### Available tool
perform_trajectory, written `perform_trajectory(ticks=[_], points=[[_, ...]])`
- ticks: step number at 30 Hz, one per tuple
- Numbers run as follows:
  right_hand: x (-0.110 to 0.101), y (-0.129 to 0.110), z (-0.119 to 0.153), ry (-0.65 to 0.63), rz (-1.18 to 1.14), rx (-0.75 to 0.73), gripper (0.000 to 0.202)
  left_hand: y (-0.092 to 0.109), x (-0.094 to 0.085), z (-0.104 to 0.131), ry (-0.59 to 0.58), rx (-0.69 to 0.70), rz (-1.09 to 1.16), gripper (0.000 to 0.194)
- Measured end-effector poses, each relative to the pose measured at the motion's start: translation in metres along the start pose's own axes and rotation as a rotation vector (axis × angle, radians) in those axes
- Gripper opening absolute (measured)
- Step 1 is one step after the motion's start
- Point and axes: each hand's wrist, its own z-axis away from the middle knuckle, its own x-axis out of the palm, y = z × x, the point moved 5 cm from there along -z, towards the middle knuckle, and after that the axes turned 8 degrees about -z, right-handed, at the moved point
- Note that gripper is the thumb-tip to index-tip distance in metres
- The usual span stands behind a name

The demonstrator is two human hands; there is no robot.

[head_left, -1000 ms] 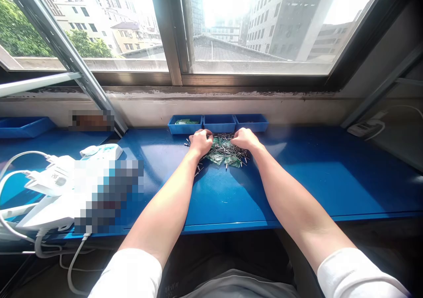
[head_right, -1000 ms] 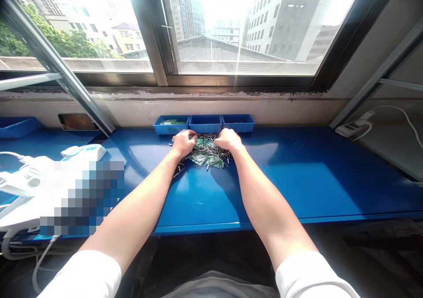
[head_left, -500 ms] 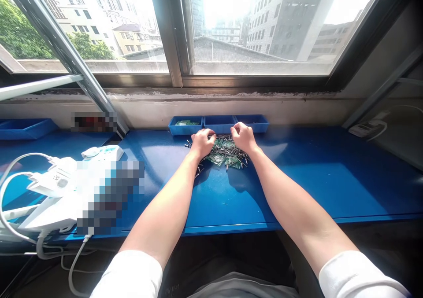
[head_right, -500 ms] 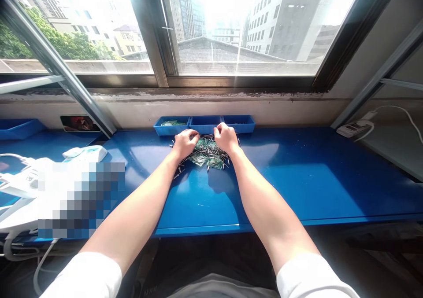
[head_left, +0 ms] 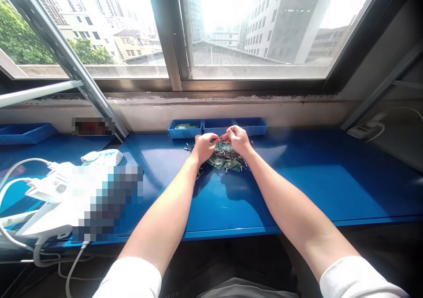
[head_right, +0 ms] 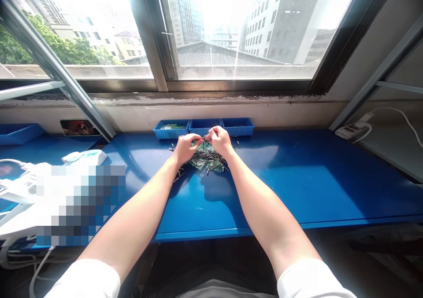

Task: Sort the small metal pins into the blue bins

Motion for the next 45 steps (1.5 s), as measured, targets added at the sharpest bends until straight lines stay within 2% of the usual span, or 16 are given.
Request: perform_trajectory(ticks=[8, 14, 18, 22, 25, 27, 31, 36, 45], points=[[0.004, -0.002, 0.002, -0.042, -0.009, 0.011, 0.013, 0.001, 0.002, 0.000, -0.009, -0.001, -0.013, 0.021], [0.004, -0.009, 0.005, -0.085, 0.021, -0.112, 0.011, 0.000, 0.001, 0.000, -0.020, -0.037, -0.081, 0.024], [0.000, -0.010, 0.005, -0.059, 0.049, -0.106, 0.012, -0.003, 0.003, 0.000, -0.007, -0.072, -0.107, 0.026], [-0.013, -0.009, 0.003, 0.076, 0.213, -0.121, 0.019, -0.011, 0.002, 0.001, 0.029, -0.182, -0.175, 0.036], [-0.024, -0.007, 0.000, 0.182, 0.463, -0.133, 0.032, -0.015, 0.002, 0.001, 0.021, -0.223, -0.219, 0.033], [-0.030, -0.003, -0.001, 0.205, 0.596, -0.110, 0.043, -0.017, 0.003, 0.002, 0.002, -0.243, -0.231, 0.031], [-0.035, 0.004, -0.003, 0.189, 0.747, -0.026, 0.057, -0.019, 0.004, 0.003, -0.036, -0.261, -0.245, 0.029], [-0.037, 0.008, -0.003, 0.161, 0.851, 0.042, 0.063, -0.019, 0.005, 0.003, -0.062, -0.269, -0.240, 0.029], [-0.039, 0.019, -0.004, 0.086, 0.901, 0.110, 0.073, -0.019, 0.005, 0.004, -0.064, -0.274, -0.228, 0.030]])
